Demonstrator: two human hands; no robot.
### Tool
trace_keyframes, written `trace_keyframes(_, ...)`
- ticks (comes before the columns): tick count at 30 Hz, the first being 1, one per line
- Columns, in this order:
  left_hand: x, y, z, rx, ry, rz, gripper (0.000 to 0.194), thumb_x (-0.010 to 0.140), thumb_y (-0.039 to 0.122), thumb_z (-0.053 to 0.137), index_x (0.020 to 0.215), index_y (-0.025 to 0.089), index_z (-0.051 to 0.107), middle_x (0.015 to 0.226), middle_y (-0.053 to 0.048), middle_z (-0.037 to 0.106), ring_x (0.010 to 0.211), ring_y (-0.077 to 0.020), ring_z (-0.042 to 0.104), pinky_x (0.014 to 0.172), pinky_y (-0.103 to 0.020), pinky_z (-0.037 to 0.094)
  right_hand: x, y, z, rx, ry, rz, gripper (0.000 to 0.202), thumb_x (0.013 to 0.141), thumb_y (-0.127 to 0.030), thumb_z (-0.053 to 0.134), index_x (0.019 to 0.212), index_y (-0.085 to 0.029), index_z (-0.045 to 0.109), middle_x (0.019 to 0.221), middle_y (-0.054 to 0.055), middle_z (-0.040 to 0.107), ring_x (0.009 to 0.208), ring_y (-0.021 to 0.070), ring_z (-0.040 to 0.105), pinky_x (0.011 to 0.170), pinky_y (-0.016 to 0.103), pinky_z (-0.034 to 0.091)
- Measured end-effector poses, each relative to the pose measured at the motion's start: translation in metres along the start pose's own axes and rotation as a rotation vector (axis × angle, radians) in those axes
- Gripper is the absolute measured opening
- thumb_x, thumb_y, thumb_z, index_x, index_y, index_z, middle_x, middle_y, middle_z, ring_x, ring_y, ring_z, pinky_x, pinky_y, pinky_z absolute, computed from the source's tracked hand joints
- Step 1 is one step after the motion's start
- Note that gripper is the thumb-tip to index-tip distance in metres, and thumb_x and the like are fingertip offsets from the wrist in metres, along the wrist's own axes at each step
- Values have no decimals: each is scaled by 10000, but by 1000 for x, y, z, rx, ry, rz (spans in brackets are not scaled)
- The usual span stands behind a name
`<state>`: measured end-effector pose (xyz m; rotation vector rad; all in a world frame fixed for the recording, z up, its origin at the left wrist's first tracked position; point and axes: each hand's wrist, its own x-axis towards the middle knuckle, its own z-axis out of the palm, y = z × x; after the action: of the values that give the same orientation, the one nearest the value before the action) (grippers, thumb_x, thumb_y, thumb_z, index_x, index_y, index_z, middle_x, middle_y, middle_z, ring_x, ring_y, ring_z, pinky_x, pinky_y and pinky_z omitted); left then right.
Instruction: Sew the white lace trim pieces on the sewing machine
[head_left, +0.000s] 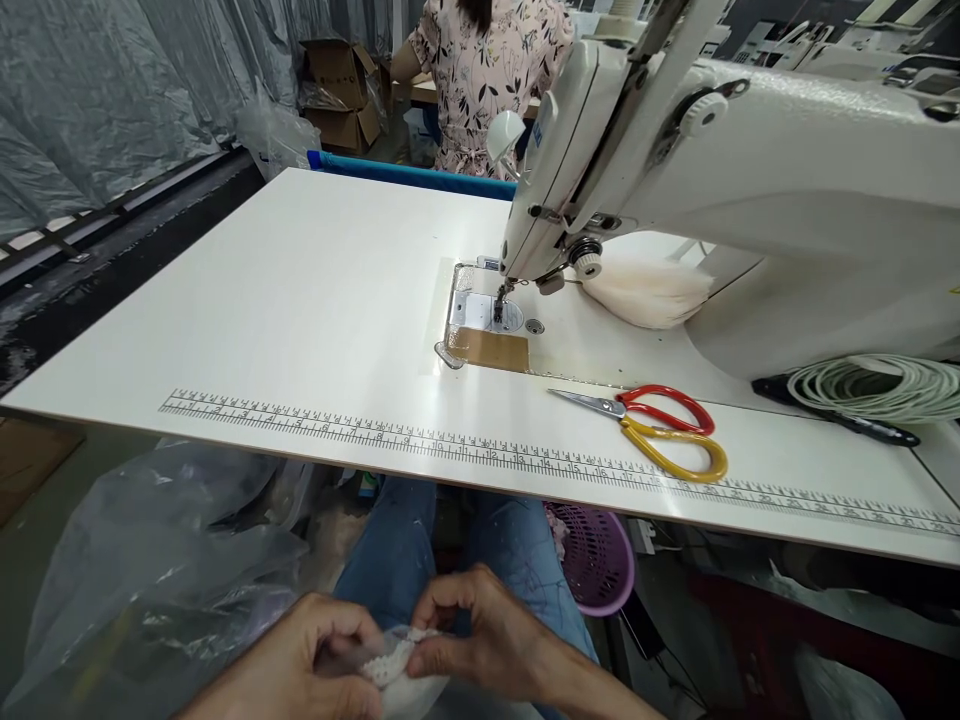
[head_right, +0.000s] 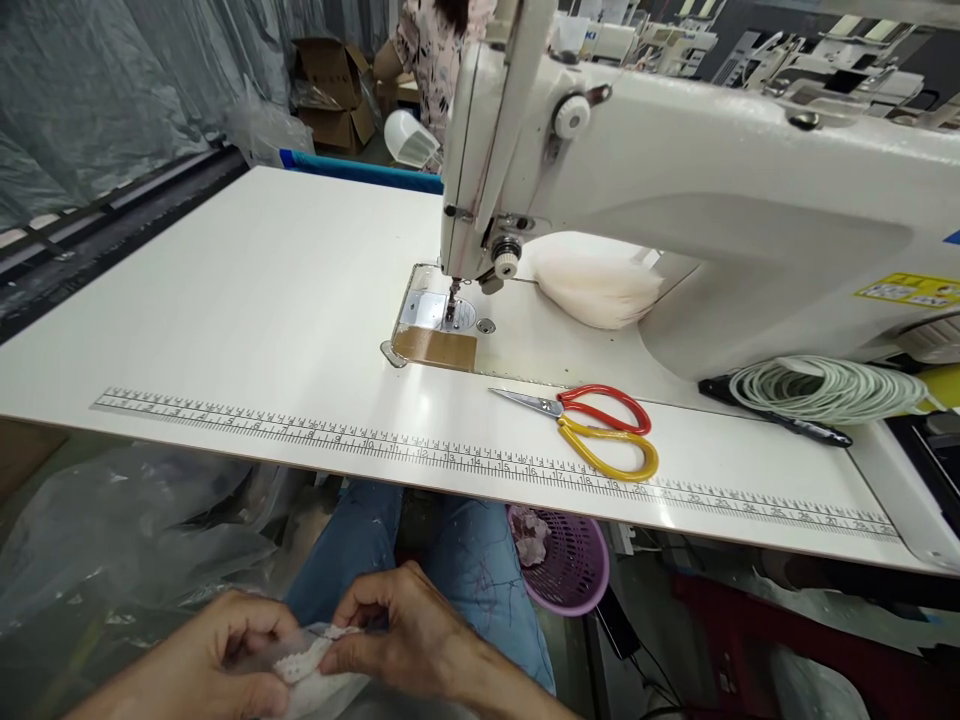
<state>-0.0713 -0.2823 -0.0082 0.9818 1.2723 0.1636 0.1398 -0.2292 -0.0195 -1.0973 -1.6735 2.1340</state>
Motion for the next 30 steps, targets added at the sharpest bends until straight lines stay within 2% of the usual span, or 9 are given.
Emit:
trace_keyframes(2,-1,9,3,6,12,-19,222,604,353,704,687,168,614,581,59,373,589,-110,334,518,-200,241,0,-1,0,-13,-1,7,405,600,-528,781,744,-155,719,615,-22,574,596,104,476,565,205,359)
trace_keyframes(4,0,16,7,36,40,-24,204,622,339,669,591,168,562,547,60,323,565,-106,307,502,-207,225,-1,-1,-1,-35,-4,9,392,606,-516,783,748,-157,719,607,-23,566,592,103,472,553,202,352)
trace_keyframes(9,4,15,9,5,35,15,299,639,374,626,495,175,457,489,72,252,513,-91,242,475,-223,191,-2,0,-4,-24,-44,-4,416,635,-556,743,759,-160,716,597,-28,538,583,99,448,531,196,339)
trace_keyframes(13,5,13,9,7,30,-11,282,636,387,630,523,168,495,487,75,265,513,-91,245,476,-225,184,-1,6,-2,13,-50,-41,442,563,-546,795,762,-160,715,607,-40,518,589,87,428,540,193,328)
trace_keyframes(16,4,15,9,13,24,-13,280,636,380,622,516,170,481,489,75,261,513,-90,239,478,-226,177,1,8,2,53,-24,-54,456,556,-568,788,704,-143,711,561,-43,503,542,74,399,504,193,303)
trace_keyframes(22,4,19,11,-38,29,-57,268,575,410,649,594,144,622,502,54,355,530,-105,308,500,-217,240,1,4,1,232,-83,54,505,510,-604,784,656,-126,704,586,-19,571,528,75,453,527,200,356)
trace_keyframes(27,4,19,12,-22,51,-59,209,582,346,659,573,138,636,501,58,384,524,-95,327,495,-208,241,-1,6,-4,136,-96,-20,446,630,-570,738,716,-132,729,596,-8,575,557,90,461,554,213,365)
trace_keyframes(30,4,20,13,1,50,-46,204,588,328,661,526,143,602,459,76,328,493,-85,289,476,-207,223,-3,5,-6,69,-94,-103,417,665,-535,733,765,-130,727,596,-13,558,560,89,451,541,203,357)
